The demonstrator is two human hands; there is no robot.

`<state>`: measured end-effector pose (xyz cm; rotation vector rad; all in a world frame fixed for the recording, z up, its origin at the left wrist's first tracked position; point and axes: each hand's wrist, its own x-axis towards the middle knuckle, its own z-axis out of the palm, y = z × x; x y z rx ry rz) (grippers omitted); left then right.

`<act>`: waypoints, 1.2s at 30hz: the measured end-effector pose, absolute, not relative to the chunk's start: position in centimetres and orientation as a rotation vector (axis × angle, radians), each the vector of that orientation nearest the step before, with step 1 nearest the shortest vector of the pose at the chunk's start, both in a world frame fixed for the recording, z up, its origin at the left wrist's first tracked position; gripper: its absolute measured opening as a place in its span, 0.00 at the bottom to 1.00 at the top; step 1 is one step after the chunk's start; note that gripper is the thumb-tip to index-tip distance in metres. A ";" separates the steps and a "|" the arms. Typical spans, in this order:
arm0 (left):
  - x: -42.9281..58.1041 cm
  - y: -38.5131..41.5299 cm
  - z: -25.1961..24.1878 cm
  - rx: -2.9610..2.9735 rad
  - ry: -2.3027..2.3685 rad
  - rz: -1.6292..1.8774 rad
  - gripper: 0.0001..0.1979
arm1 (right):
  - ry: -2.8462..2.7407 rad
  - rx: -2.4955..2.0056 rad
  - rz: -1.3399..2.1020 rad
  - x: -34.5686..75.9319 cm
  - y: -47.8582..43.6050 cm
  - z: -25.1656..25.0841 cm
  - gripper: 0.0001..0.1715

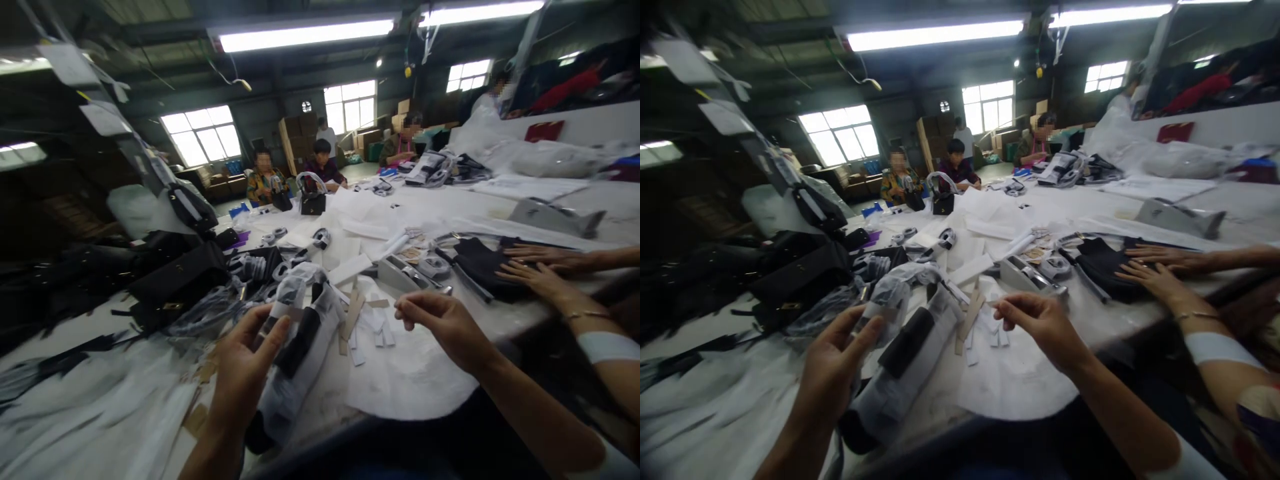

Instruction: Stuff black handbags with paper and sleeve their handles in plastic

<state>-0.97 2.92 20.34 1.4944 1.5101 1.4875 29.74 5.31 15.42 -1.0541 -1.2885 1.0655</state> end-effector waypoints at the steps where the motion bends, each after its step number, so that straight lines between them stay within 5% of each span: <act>1: -1.0 2.9 20.3 1.530 1.480 1.459 0.22 | -1.325 -0.973 1.117 27.7 4.8 16.5 0.15; 10: -0.6 2.3 20.3 1.746 1.397 1.455 0.11 | -1.380 -0.723 1.275 16.1 5.0 19.8 0.12; 28: -1.3 1.9 20.4 1.531 1.190 1.386 0.15 | -1.557 -0.895 1.361 16.4 7.1 19.7 0.21; 36: -1.6 2.2 20.8 1.437 1.180 1.405 0.18 | -1.690 -0.636 1.300 16.4 7.4 18.4 0.11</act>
